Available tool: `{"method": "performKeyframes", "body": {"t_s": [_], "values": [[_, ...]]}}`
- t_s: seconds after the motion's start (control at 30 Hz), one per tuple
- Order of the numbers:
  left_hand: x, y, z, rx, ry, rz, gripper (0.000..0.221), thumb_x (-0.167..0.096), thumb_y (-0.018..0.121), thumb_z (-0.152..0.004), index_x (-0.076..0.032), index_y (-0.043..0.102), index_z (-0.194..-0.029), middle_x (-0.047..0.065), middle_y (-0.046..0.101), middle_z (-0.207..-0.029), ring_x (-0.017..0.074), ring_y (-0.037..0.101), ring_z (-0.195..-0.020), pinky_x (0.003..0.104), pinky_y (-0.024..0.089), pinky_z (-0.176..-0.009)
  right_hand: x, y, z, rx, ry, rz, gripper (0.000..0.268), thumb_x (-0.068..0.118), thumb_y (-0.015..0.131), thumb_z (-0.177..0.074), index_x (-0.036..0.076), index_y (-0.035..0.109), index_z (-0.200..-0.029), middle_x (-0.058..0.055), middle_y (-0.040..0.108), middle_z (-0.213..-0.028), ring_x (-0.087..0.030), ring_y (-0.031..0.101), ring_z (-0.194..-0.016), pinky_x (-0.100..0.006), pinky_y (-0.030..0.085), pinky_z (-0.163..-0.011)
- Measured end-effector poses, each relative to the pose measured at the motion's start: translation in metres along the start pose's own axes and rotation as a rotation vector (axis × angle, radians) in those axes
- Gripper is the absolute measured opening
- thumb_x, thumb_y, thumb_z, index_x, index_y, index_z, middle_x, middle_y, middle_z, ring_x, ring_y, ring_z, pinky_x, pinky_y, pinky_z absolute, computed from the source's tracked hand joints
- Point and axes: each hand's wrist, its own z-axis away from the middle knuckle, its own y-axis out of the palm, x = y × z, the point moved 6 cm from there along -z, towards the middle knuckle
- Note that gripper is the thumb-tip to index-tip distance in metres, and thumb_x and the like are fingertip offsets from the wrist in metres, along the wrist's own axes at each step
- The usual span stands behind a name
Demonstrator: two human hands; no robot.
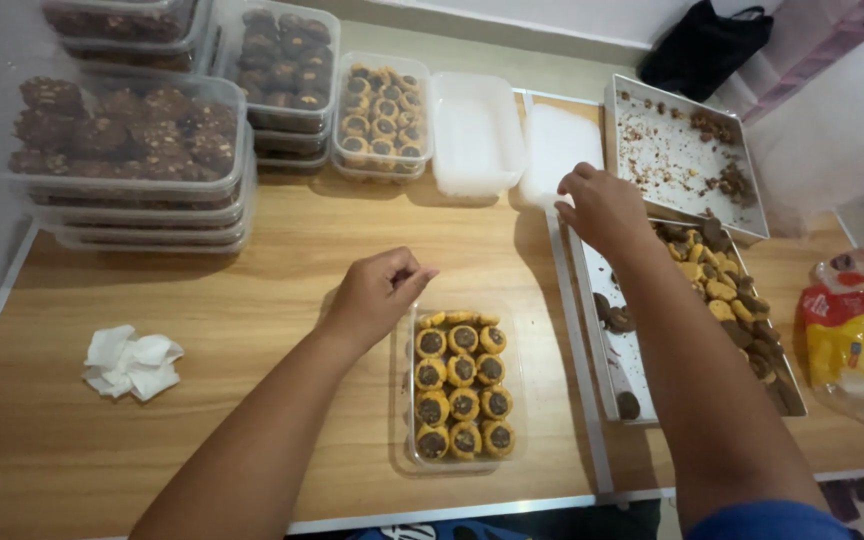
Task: Packing small cookies from a metal tray into a plastic container with individual slots.
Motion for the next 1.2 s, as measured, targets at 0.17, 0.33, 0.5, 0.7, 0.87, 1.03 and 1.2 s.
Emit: {"method": "performKeyframes", "body": {"t_s": [0.17,0.33,0.5,0.7,0.87,1.03,1.2], "values": [[-0.004,-0.001,0.000,0.013,-0.010,0.018,0.018,-0.026,0.073,-0.091,-0.012,0.068,-0.080,0.009,0.058,-0.058,0.0219,0.059,-0.058,0.034,0.049,-0.057,-0.006,0.008,-0.006,0.015,-0.006,-0.003,0.017,0.024,0.065,-0.099,0.012,0.074,-0.107,-0.009,0.070,-0.111,-0.034,0.075,-0.095,-0.049,0.062,-0.076],[-0.003,0.001,0.001,0.024,0.008,-0.007,0.020,-0.028,0.072,-0.092,-0.012,0.067,-0.081,0.010,0.057,-0.059,0.0253,0.060,-0.059,0.036,0.049,-0.057,-0.010,-0.002,-0.006,0.055,0.035,-0.011,0.017,0.027,0.065,-0.099,0.014,0.074,-0.105,-0.006,0.070,-0.110,-0.032,0.075,-0.096,-0.048,0.061,-0.078],[0.000,0.001,0.000,0.017,0.011,-0.016,0.023,-0.030,0.071,-0.093,-0.013,0.066,-0.079,0.009,0.057,-0.059,0.0235,0.060,-0.059,0.034,0.049,-0.057,-0.016,-0.012,-0.009,0.046,0.048,-0.042,0.019,0.027,0.064,-0.101,0.012,0.074,-0.107,-0.006,0.070,-0.109,-0.032,0.075,-0.094,-0.049,0.061,-0.076],[0.002,0.002,0.001,0.043,-0.036,-0.009,0.022,-0.033,0.070,-0.093,-0.015,0.068,-0.082,0.008,0.057,-0.059,0.0225,0.060,-0.060,0.034,0.050,-0.058,-0.012,-0.029,0.000,0.003,0.054,-0.127,0.020,0.024,0.064,-0.101,0.007,0.073,-0.108,-0.011,0.071,-0.108,-0.036,0.075,-0.097,-0.050,0.060,-0.079],[0.014,0.007,-0.005,0.019,-0.018,0.002,0.018,-0.031,0.070,-0.093,-0.015,0.069,-0.085,0.009,0.058,-0.062,0.0235,0.062,-0.062,0.035,0.050,-0.059,0.014,-0.066,0.036,-0.174,-0.006,-0.166,0.015,0.021,0.069,-0.100,0.008,0.072,-0.107,-0.012,0.071,-0.102,-0.036,0.074,-0.092,-0.049,0.060,-0.075],[0.049,0.023,-0.014,-0.030,-0.062,0.077,0.017,-0.033,0.069,-0.096,-0.017,0.072,-0.092,0.008,0.064,-0.067,0.0202,0.063,-0.065,0.033,0.052,-0.063,0.060,-0.065,0.124,-0.584,-0.291,-0.057,0.020,0.030,0.079,-0.091,0.018,0.070,-0.104,-0.005,0.066,-0.094,-0.029,0.069,-0.083,-0.037,0.055,-0.073],[0.032,0.016,-0.013,0.033,-0.122,0.313,0.035,-0.043,0.052,-0.100,-0.015,0.067,-0.112,-0.003,0.069,-0.101,0.0115,0.064,-0.095,0.028,0.050,-0.086,0.140,-0.077,0.217,-0.139,-0.479,-0.306,0.018,0.013,0.068,-0.085,0.012,0.058,-0.101,-0.007,0.064,-0.091,-0.020,0.054,-0.066,-0.036,0.044,-0.052]]}}
